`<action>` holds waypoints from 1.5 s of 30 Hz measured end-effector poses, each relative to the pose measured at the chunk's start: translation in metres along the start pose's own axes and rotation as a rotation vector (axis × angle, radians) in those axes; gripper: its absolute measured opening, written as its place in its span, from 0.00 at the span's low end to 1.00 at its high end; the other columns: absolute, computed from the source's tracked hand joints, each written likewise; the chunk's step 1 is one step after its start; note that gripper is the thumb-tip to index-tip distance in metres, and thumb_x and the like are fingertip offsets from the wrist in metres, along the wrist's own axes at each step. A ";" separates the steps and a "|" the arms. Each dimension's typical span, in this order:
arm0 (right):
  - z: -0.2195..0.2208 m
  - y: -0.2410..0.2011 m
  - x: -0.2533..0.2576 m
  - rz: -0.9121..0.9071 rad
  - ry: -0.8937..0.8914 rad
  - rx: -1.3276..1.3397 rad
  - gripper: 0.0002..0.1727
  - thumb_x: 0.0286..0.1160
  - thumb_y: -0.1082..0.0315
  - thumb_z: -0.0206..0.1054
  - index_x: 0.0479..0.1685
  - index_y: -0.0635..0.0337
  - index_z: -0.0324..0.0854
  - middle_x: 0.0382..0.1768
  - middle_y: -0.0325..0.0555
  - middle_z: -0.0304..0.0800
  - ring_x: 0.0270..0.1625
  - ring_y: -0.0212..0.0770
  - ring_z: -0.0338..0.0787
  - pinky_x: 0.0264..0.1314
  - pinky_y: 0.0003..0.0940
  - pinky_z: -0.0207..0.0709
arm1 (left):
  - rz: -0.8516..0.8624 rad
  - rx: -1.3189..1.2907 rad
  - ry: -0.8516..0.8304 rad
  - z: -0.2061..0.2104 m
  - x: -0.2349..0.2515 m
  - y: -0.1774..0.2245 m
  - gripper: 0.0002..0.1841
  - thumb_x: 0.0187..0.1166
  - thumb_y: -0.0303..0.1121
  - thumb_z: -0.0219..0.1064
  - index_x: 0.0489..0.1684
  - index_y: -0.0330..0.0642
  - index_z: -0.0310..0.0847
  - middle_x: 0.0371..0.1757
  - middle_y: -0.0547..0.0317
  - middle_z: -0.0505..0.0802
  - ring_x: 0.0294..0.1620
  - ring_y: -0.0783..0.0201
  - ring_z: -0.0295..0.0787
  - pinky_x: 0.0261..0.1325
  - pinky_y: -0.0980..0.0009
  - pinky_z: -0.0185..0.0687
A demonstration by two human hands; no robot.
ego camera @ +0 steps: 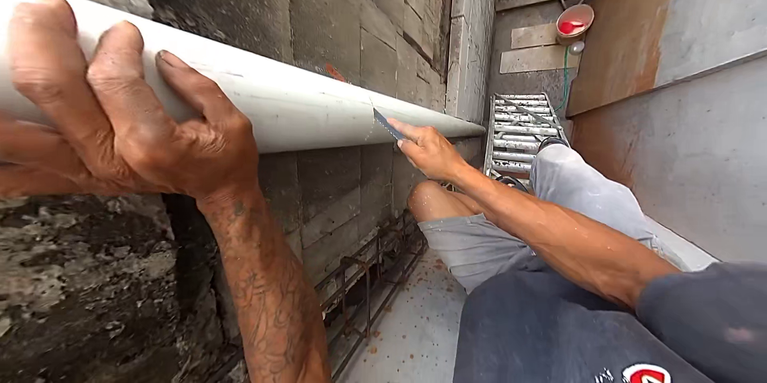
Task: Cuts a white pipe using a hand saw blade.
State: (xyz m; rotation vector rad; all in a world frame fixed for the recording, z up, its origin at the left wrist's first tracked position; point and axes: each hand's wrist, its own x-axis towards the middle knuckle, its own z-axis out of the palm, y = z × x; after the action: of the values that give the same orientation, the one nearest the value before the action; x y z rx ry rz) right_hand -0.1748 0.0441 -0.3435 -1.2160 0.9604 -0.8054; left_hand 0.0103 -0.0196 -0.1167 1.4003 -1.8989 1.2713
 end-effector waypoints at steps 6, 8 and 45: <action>-0.013 0.001 -0.021 0.026 -0.006 -0.051 0.26 0.90 0.67 0.53 0.87 0.50 0.71 0.28 0.50 0.86 0.25 0.42 0.80 0.35 0.43 0.78 | 0.009 0.041 -0.008 0.003 -0.003 -0.005 0.14 0.82 0.42 0.65 0.61 0.60 0.92 0.72 0.61 0.89 0.87 0.47 0.67 0.82 0.35 0.49; -0.006 0.000 0.004 0.001 -0.025 -0.017 0.27 0.90 0.68 0.51 0.87 0.54 0.69 0.30 0.52 0.86 0.26 0.44 0.80 0.37 0.45 0.78 | 0.006 0.031 -0.012 0.003 -0.005 -0.006 0.13 0.83 0.41 0.65 0.58 0.59 0.93 0.70 0.62 0.91 0.84 0.49 0.72 0.81 0.40 0.55; 0.005 -0.005 -0.004 -0.040 0.023 -0.070 0.27 0.91 0.67 0.51 0.89 0.54 0.68 0.32 0.56 0.87 0.26 0.48 0.84 0.35 0.48 0.81 | 0.077 0.015 0.041 0.006 -0.005 -0.009 0.13 0.82 0.42 0.63 0.57 0.63 0.92 0.71 0.65 0.90 0.87 0.45 0.68 0.82 0.29 0.45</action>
State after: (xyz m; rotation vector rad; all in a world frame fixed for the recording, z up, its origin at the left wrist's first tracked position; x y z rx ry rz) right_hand -0.1721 0.0483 -0.3372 -1.2924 0.9933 -0.8246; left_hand 0.0217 -0.0230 -0.1200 1.3090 -1.9364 1.3424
